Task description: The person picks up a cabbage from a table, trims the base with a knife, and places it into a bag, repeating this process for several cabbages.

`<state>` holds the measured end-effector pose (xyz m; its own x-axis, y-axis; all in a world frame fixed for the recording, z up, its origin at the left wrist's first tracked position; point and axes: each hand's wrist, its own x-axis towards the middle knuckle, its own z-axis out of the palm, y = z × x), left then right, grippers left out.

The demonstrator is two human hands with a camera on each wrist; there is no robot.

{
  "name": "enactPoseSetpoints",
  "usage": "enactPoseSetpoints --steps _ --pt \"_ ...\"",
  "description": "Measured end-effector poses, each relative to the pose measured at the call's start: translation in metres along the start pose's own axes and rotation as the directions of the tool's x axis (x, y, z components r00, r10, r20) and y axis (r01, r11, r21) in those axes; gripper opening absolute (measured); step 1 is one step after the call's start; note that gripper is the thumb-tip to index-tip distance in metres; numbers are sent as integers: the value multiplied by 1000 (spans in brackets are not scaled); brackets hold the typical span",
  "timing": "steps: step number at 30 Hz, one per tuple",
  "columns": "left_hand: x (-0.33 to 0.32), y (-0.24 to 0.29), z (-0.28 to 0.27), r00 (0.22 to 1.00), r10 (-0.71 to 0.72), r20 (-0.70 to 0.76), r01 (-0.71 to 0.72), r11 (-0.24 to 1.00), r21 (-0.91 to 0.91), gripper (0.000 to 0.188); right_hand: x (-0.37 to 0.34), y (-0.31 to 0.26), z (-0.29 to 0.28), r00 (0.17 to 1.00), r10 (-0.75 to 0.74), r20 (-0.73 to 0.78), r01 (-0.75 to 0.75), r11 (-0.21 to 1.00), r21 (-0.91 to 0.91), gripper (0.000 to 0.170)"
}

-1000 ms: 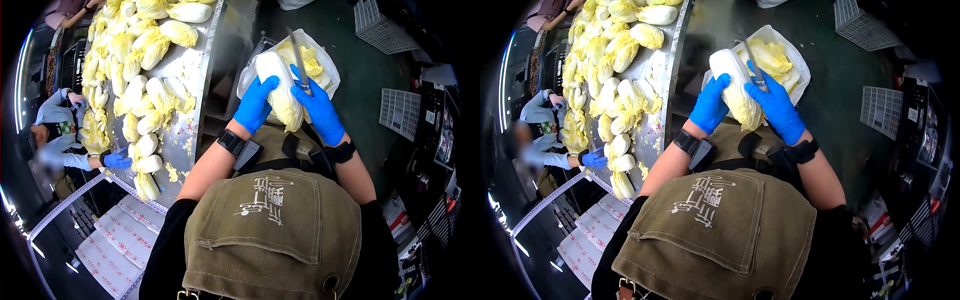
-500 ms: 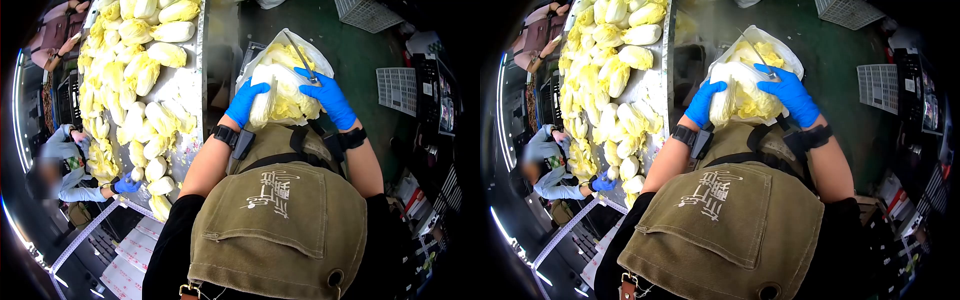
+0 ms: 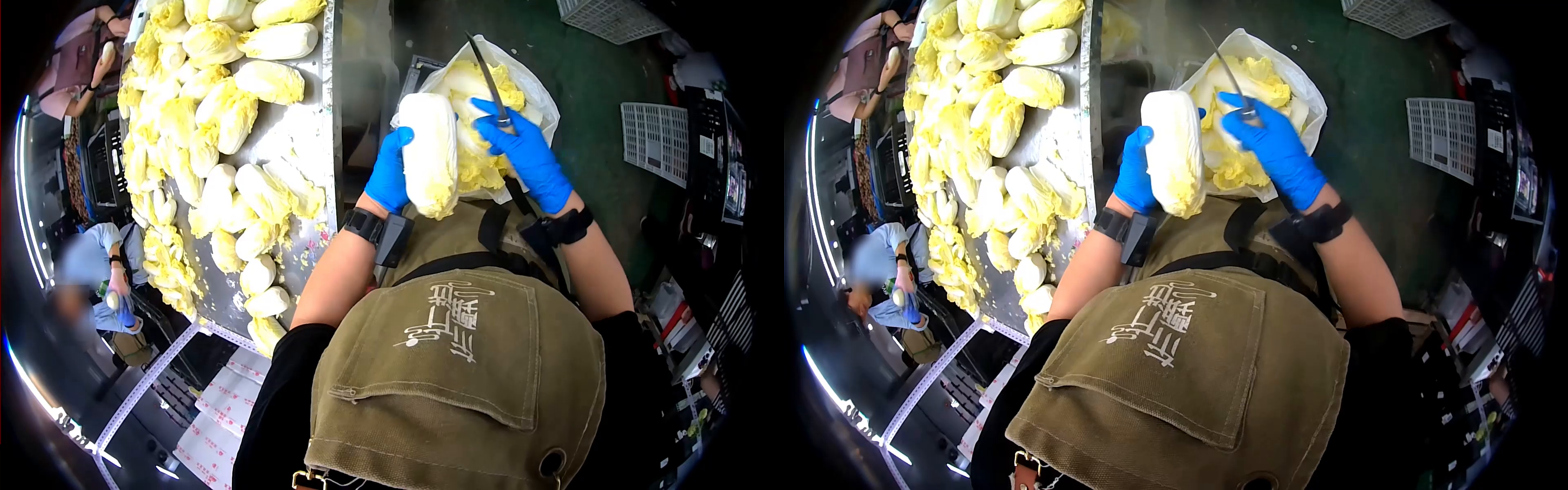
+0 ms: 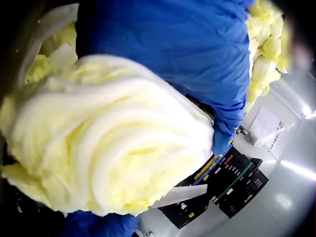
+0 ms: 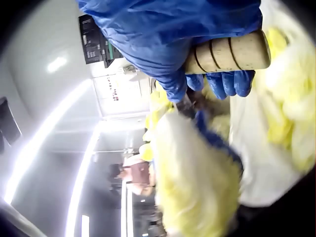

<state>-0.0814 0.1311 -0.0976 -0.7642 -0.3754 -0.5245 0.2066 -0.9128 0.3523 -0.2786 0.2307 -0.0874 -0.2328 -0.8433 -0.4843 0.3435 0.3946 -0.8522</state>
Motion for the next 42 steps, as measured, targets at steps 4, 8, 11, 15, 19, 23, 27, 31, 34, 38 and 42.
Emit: enactPoseSetpoints --steps 4,8,11,15,19,23,27,31,34,38,42 --pt "8 -11 7 1000 11 6 -10 989 -148 62 -5 4 29 989 -145 9 145 989 -13 54" --pt "7 -18 18 994 102 -32 -98 988 117 59 -8 -1 24 992 -129 -8 129 990 51 52" --pt "1 -15 25 991 136 -11 -127 950 286 58 -9 1 15 989 -142 -37 145 987 77 48" --pt "3 -5 9 992 119 -44 -80 858 508 54 -7 -9 -9 994 -109 12 109 986 -128 44" --pt "1 -1 -7 990 38 -132 16 923 385 54 14 15 -47 998 -28 -59 17 985 -173 46" --pt "-3 4 -1 983 -36 -177 33 999 -19 52 8 10 -35 980 -193 -53 159 912 -378 49" --pt "6 -20 8 935 346 -83 -330 930 160 53 -14 -5 26 995 -69 69 70 998 -9 57" --pt "-3 -18 23 931 363 -25 -328 866 377 60 -14 -2 33 989 -129 79 122 988 89 60" --pt "-5 -15 23 964 266 -20 -252 931 264 60 -17 -6 34 988 -95 121 92 995 37 60" --pt "-1 -18 19 962 272 -27 -253 924 285 60 -15 -12 30 986 -109 126 118 990 -71 59" --pt "-3 -21 16 974 214 -70 -178 923 341 61 -16 -6 21 989 -67 132 85 988 -133 58"
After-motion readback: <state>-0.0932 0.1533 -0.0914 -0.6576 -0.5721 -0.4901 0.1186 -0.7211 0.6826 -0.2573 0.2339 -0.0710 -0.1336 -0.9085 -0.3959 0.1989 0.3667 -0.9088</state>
